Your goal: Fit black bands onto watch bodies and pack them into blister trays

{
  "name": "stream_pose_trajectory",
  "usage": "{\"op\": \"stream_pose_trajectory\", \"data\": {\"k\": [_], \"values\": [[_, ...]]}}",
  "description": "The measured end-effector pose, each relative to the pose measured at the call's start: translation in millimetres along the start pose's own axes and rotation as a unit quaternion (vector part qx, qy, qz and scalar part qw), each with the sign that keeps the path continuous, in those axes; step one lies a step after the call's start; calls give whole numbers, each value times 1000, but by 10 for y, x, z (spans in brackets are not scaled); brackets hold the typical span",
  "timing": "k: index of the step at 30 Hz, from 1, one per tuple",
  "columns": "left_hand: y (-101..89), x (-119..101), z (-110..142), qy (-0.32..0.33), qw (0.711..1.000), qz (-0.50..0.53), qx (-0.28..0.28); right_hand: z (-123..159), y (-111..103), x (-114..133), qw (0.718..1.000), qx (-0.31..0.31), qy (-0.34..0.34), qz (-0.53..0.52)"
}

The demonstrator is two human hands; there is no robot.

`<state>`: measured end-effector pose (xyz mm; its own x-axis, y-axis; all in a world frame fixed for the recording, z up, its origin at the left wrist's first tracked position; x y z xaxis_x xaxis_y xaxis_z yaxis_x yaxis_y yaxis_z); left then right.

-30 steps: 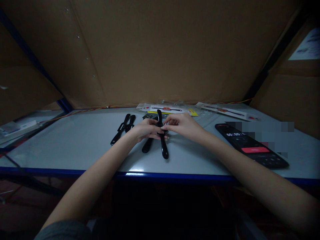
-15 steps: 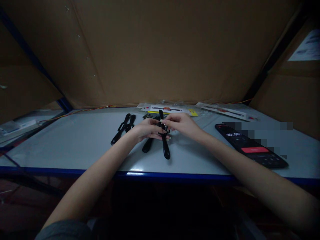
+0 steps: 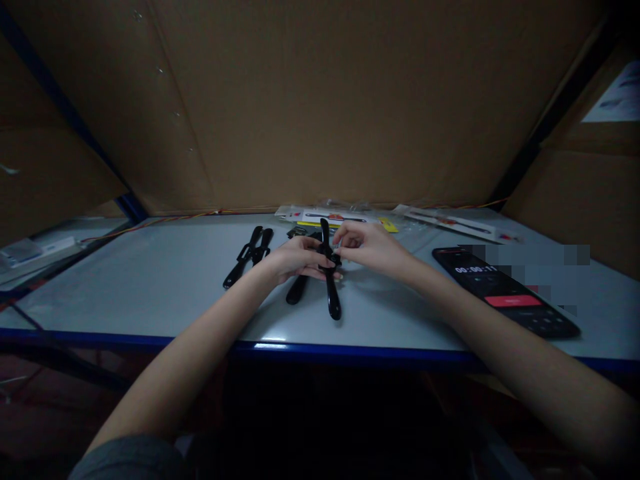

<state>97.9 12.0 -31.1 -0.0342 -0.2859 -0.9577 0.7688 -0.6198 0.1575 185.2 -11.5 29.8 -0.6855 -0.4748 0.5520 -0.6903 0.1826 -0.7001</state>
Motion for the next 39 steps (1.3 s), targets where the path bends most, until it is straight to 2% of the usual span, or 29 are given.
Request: {"op": "stream_pose_trajectory", "data": {"k": [4,8,12,18,21,24,29,36,39], "values": [[-2,-40,18,8,1000,7,-12,-1,25,6,1000,19,-3,-1],[7,-42,26,11,1000,1,-14,10,26,60,998,8,-18,56],[-21,-26,20,14,999,-10,-30,33,66,142,995,22,-39,87],[-21,-8,33,1,999,-11,-37,22,97,38,999,43,-6,-8],[10,-23,43,3,1000,-12,-26,2,100,-43,999,29,12,-41],[21,-34,45,6,1000,-8,-22,-12,87,-64,999,0,13,-33],[52,-17,14,8,1000,-16,5,12,96,40,999,-29,-10,13],[8,-39,3,20,1000,-8,-1,18,159,-25,997,20,27,-70],[-25,-47,8,18,1000,5,-18,4,100,-31,999,15,22,-48]]}}
Point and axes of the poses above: each hand's wrist, its own z-axis away from the middle knuckle, its own y-axis out of the palm, x = y × z, the point moved 10 cm from there along -z, towards the middle knuckle, and after that the axes turned 6 degrees about z, right-handed, at the moved point
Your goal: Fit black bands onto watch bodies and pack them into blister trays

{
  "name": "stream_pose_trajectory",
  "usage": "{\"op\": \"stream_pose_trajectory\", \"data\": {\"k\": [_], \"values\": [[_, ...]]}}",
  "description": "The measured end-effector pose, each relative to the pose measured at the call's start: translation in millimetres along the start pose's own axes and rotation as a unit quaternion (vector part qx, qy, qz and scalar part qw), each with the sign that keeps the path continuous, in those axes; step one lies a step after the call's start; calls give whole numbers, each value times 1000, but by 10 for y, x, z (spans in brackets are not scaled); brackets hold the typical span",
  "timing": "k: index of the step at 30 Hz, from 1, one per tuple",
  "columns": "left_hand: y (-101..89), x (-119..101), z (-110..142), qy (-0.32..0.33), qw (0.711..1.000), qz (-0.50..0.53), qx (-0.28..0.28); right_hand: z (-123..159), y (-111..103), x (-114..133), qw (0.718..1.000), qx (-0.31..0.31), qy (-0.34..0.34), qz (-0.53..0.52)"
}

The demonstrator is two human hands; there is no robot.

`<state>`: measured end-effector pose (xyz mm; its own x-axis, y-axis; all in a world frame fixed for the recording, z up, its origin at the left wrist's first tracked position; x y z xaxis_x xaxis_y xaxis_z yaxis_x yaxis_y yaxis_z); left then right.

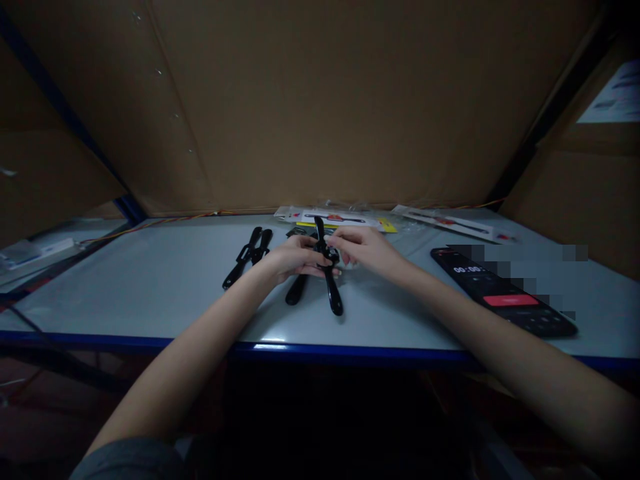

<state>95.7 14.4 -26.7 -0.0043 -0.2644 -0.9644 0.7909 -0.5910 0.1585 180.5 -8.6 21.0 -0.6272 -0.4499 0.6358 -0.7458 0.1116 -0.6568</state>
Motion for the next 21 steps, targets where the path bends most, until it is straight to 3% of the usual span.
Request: {"op": "stream_pose_trajectory", "data": {"k": [5,11,21], "values": [[5,-2,9,-5,1000,7,-7,-2,-68,49,999,-31,-27,34],[-5,1,14,-4,1000,5,-9,-11,87,15,996,43,-15,-71],[-17,-7,-6,7,1000,14,6,-1,-103,50,994,10,-35,106]]}}
Point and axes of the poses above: each hand's wrist, its own z-axis away from the middle knuckle, its own y-axis out of the palm, x = y × z, the point moved 10 cm from there along -z, towards the middle knuckle, and after that the axes turned 6 degrees about z, right-handed, at the moved point
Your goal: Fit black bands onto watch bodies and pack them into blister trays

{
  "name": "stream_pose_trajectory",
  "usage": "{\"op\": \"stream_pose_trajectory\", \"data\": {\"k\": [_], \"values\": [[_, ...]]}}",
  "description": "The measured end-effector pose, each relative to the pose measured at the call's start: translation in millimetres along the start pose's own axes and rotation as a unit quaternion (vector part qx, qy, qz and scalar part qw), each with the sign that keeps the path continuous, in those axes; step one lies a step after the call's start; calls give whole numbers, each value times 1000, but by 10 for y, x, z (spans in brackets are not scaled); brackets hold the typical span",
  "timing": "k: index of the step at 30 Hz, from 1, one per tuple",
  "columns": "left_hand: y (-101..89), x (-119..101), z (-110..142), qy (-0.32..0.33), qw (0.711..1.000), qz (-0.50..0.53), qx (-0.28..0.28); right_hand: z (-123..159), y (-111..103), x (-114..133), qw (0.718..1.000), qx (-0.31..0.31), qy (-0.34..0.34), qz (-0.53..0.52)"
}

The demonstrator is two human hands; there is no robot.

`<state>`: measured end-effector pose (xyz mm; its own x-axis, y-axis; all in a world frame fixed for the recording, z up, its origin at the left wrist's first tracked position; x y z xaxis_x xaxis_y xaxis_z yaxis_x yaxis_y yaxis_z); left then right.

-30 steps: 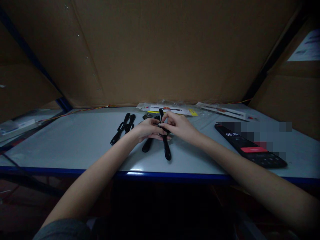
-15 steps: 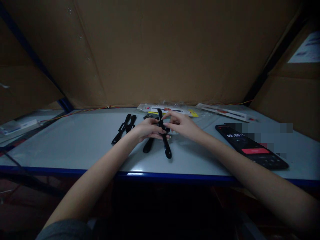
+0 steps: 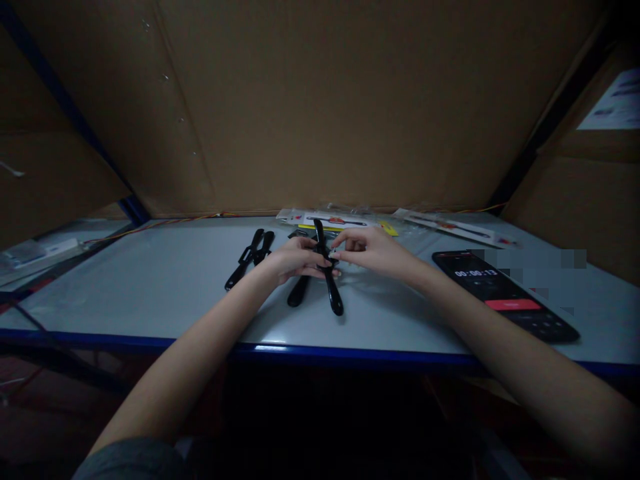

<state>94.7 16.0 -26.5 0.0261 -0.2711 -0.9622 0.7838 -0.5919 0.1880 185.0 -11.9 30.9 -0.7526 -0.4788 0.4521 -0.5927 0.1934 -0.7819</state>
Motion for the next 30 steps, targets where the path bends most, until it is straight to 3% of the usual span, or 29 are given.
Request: {"op": "stream_pose_trajectory", "data": {"k": [5,14,22,30], "values": [[26,46,3,-14,1000,2,6,27,66,22,999,-8,17,47],[-2,41,-8,-8,1000,-8,5,12,99,95,999,20,-5,-31],[-5,63,-17,-18,1000,-10,7,22,-4,116,994,-3,-26,105],[-20,41,-1,-15,1000,5,-6,35,-85,100,993,-30,-6,117]]}}
Point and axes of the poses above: each hand's wrist, its own z-axis away from the middle knuckle, its own y-axis out of the palm, x = y × z, the point moved 10 cm from there along -z, towards the middle knuckle, and after that the axes turned 6 degrees about z, right-handed, at the moved point
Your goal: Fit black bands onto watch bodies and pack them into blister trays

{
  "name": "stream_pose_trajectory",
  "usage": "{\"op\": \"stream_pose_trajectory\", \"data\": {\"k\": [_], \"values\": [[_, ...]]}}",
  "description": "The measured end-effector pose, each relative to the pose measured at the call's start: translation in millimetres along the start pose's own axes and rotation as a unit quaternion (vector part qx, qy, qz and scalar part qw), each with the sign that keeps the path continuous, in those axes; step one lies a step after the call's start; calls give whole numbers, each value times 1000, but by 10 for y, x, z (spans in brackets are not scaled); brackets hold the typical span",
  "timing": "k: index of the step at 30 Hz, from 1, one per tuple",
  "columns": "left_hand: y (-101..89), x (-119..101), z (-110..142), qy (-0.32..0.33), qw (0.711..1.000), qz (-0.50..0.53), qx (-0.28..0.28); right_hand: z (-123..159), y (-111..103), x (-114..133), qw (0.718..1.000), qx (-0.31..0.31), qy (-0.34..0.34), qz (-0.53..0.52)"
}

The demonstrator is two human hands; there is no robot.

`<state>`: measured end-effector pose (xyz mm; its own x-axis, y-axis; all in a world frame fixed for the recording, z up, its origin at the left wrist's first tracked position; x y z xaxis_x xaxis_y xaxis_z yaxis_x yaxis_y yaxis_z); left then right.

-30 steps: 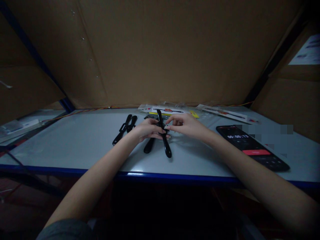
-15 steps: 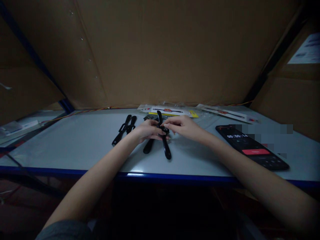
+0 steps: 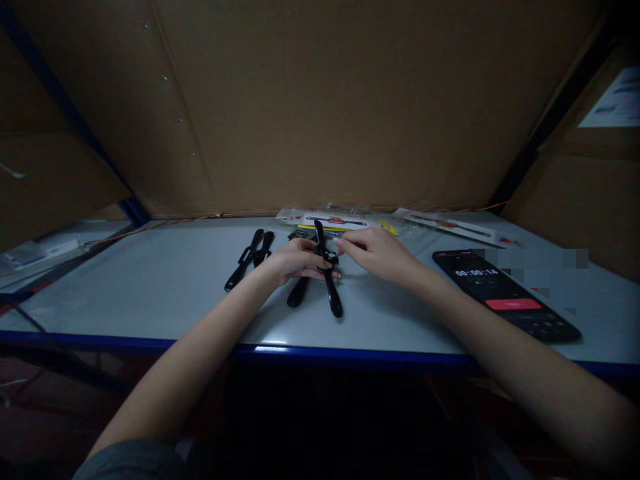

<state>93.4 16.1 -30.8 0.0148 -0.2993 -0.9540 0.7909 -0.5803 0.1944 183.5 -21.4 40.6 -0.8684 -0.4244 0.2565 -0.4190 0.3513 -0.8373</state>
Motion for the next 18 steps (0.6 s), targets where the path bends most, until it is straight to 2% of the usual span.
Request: {"op": "stream_pose_trajectory", "data": {"k": [7,13,18], "values": [[-11,-12,15,2,1000,-8,-14,16,138,91,995,52,-21,-85],[20,25,-29,0,1000,-17,18,9,91,27,1000,28,-2,-3],[40,29,-5,-5,999,-42,7,10,95,11,999,11,22,29]]}}
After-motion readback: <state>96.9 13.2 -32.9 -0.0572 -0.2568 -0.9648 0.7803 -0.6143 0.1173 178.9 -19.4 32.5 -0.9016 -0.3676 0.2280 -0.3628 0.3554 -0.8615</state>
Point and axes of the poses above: each hand's wrist, its own z-axis away from the middle knuckle, its own y-axis out of the palm, x = y × z, the point moved 10 cm from there along -z, towards the middle knuckle, and after that the axes turned 6 degrees about z, right-handed, at the moved point
